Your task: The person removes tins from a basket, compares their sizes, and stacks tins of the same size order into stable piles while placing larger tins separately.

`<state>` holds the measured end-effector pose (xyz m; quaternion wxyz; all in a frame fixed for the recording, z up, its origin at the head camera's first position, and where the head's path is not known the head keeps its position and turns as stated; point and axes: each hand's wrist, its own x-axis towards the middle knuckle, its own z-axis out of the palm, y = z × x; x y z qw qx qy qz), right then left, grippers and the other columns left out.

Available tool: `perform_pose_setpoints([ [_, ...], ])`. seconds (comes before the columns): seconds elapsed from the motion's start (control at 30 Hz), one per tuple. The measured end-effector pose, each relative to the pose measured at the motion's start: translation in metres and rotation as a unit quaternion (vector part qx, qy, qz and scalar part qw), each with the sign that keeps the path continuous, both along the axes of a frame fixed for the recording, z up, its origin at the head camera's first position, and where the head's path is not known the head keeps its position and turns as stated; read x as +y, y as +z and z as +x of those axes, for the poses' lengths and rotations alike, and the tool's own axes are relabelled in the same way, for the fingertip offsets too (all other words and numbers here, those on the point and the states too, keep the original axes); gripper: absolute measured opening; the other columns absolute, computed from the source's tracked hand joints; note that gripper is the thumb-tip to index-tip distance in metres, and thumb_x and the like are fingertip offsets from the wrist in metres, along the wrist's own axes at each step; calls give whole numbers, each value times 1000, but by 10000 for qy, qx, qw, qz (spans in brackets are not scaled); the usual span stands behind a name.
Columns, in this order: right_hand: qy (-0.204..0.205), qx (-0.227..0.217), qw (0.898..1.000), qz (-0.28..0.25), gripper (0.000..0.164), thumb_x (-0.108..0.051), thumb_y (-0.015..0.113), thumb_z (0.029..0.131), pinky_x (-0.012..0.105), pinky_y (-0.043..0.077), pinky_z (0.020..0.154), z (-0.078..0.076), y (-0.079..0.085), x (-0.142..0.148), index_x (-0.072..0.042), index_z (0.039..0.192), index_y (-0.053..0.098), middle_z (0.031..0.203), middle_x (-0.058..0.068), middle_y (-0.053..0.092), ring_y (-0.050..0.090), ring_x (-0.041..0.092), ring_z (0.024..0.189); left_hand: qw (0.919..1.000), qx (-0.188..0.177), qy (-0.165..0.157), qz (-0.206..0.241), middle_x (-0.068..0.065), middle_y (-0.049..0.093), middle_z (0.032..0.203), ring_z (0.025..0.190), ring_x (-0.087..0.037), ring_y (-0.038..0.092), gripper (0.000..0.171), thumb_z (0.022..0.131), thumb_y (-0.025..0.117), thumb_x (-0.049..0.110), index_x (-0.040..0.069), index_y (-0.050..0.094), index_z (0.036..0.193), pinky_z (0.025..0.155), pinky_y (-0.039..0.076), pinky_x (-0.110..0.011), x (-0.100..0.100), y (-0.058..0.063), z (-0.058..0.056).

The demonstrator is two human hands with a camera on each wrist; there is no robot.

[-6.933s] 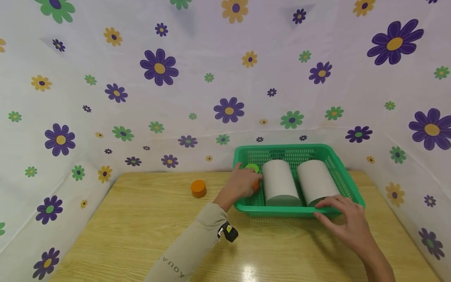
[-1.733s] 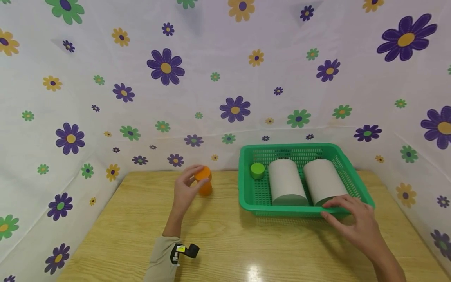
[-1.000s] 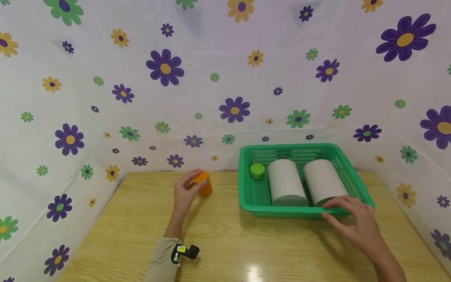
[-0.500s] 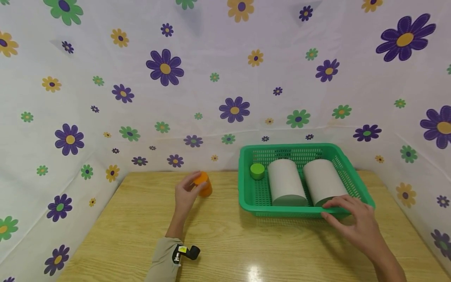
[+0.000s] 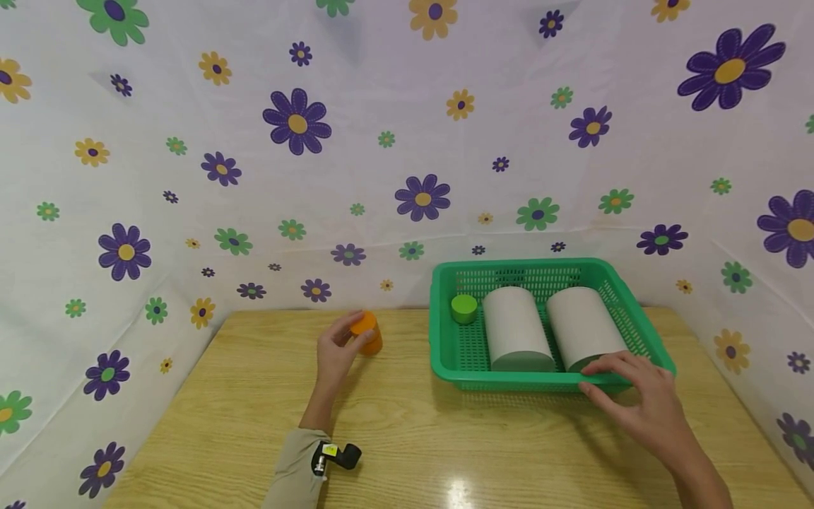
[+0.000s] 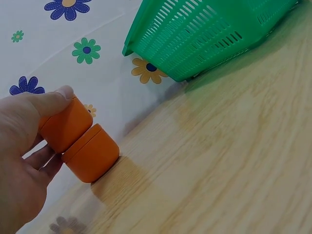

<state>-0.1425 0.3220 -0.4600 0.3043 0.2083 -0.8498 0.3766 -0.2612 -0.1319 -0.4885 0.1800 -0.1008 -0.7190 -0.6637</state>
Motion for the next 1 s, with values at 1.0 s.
perform_pose_setpoints([
  [1.0,-32,-53,10000,29,50,18,86,60,9,33,93,1,0,1,-16,95,76,97,-4,70,56,-5,101,9995,67,53,-320,-29,58,139,135,-44,50,39,89,77,-3,-12,65,125,113,37,-60,0,12,3],
])
